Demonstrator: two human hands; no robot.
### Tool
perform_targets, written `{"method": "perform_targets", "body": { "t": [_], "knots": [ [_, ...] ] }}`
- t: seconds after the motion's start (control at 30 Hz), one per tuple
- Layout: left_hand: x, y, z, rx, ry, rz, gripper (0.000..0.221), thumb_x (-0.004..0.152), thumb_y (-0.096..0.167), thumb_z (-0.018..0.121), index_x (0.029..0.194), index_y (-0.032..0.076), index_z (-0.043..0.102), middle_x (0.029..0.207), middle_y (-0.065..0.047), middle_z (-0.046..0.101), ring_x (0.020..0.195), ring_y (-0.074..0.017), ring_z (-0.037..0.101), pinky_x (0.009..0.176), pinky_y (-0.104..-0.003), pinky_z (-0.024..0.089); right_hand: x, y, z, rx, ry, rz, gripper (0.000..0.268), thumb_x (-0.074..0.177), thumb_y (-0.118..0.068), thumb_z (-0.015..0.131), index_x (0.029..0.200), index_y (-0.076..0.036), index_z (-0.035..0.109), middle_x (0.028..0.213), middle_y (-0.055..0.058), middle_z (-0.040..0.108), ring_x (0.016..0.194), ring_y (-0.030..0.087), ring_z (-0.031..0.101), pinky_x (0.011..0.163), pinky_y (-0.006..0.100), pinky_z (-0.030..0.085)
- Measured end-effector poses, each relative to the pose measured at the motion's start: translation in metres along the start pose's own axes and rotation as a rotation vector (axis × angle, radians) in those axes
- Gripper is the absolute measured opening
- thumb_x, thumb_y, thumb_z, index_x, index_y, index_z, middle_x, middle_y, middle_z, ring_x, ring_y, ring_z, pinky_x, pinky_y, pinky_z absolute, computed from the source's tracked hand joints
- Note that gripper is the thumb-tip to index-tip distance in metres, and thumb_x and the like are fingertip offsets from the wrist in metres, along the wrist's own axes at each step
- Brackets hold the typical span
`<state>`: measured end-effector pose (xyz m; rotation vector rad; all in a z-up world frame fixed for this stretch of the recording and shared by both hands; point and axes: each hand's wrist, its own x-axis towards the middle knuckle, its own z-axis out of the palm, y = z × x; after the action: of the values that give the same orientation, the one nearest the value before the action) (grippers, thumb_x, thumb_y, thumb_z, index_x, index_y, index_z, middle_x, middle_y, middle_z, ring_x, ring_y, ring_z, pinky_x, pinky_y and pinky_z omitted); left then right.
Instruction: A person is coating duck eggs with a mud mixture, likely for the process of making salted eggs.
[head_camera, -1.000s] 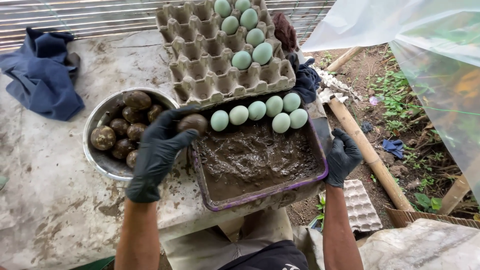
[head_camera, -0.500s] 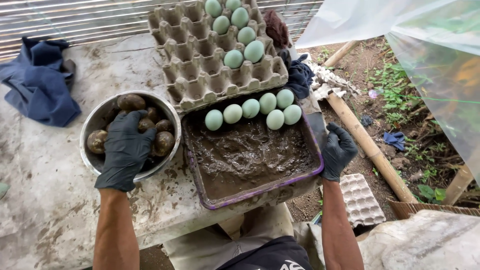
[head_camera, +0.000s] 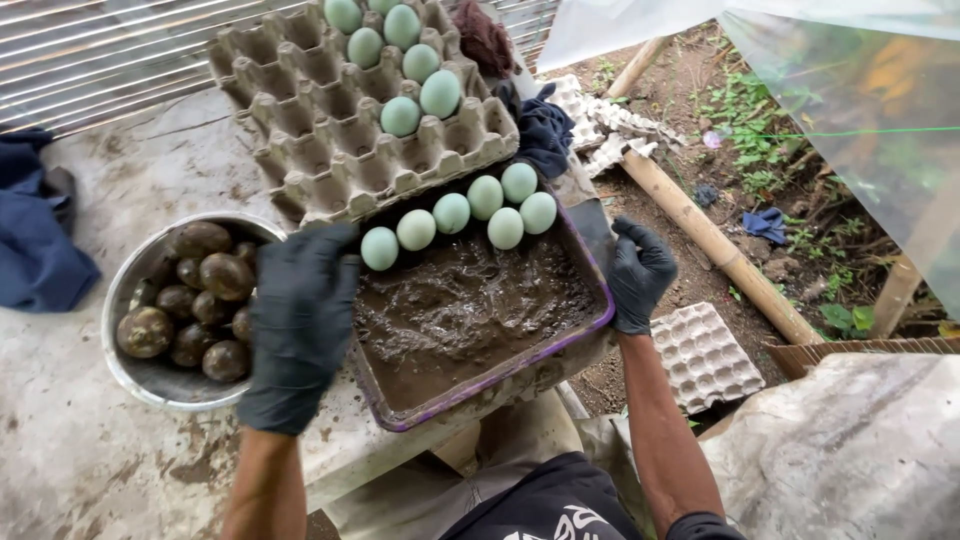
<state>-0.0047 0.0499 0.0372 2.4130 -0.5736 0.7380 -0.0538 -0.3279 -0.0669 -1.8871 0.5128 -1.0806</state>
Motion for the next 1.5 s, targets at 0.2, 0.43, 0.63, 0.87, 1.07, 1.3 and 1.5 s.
{"method": "perform_targets", "body": {
  "t": [0.2, 0.43, 0.63, 0.87, 1.07, 1.3, 1.5],
  "knots": [
    [0.018, 0.049, 0.056, -0.124, -0.146, 0.084, 0.030, 0.095, 0.022, 0.070, 0.125, 0.020, 0.073, 0.111, -0.005, 0.070, 0.105, -0.0284, 0.065, 0.082, -0.041, 0.059, 0.000, -0.005, 0.002, -0.036, 0.007, 0.027, 0.023, 0.083, 0.002, 0.063, 0.093, -0.009, 0.082, 0.086, 0.010, 0.076, 0.085, 0.018, 0.069, 0.083, 0.033, 0.053],
    [0.031, 0.026, 0.121, 0.014, -0.239, 0.080, 0.045, 0.091, 0.032, 0.073, 0.135, 0.032, 0.066, 0.118, 0.003, 0.069, 0.109, -0.0235, 0.064, 0.085, -0.037, 0.058, 0.002, 0.002, 0.002, -0.041, 0.013, 0.030, 0.022, 0.084, 0.000, 0.066, 0.094, -0.011, 0.082, 0.085, 0.010, 0.075, 0.083, 0.018, 0.067, 0.082, 0.033, 0.052],
    [0.025, 0.035, 0.137, 0.315, -0.312, 0.160, 0.063, 0.097, 0.039, 0.058, 0.157, 0.030, 0.042, 0.140, 0.001, 0.064, 0.115, -0.0273, 0.063, 0.090, -0.043, 0.056, 0.001, 0.005, 0.003, -0.021, 0.024, 0.015, 0.022, 0.084, 0.002, 0.067, 0.094, -0.010, 0.082, 0.085, 0.011, 0.075, 0.085, 0.019, 0.068, 0.083, 0.033, 0.052],
    [0.018, 0.043, 0.133, 0.377, -0.161, 0.305, 0.062, 0.095, 0.037, 0.055, 0.156, 0.027, 0.045, 0.096, 0.003, 0.068, 0.093, -0.0251, 0.065, 0.070, -0.038, 0.056, 0.002, 0.001, -0.001, -0.059, 0.018, 0.011, 0.022, 0.085, 0.001, 0.067, 0.094, -0.012, 0.082, 0.085, 0.010, 0.076, 0.082, 0.022, 0.068, 0.081, 0.034, 0.051],
    [0.002, 0.038, 0.140, 0.279, -0.113, 0.363, 0.047, 0.099, 0.042, 0.054, 0.145, 0.038, 0.056, 0.085, 0.010, 0.064, 0.096, -0.0204, 0.066, 0.074, -0.037, 0.053, 0.001, 0.002, -0.003, -0.080, 0.007, 0.007, 0.022, 0.085, 0.002, 0.066, 0.094, -0.011, 0.082, 0.085, 0.012, 0.075, 0.082, 0.024, 0.068, 0.079, 0.034, 0.052],
    [-0.022, 0.029, 0.130, 0.232, -0.162, 0.396, 0.051, 0.094, 0.024, 0.056, 0.143, 0.038, 0.059, 0.091, 0.006, 0.065, 0.095, -0.0279, 0.068, 0.081, -0.038, 0.051, -0.002, 0.002, -0.003, -0.061, 0.013, 0.078, 0.026, 0.086, 0.001, 0.064, 0.097, -0.013, 0.083, 0.087, 0.011, 0.076, 0.082, 0.022, 0.067, 0.080, 0.033, 0.051],
    [-0.034, 0.030, 0.139, 0.534, -0.491, 0.410, 0.077, 0.095, 0.014, 0.057, 0.162, 0.038, 0.028, 0.155, 0.003, 0.051, 0.136, -0.0298, 0.054, 0.104, -0.052, 0.041, -0.003, -0.016, -0.001, -0.058, 0.022, 0.128, 0.024, 0.086, -0.001, 0.063, 0.096, -0.011, 0.082, 0.089, 0.014, 0.075, 0.086, 0.021, 0.068, 0.082, 0.035, 0.052]
  ]
}}
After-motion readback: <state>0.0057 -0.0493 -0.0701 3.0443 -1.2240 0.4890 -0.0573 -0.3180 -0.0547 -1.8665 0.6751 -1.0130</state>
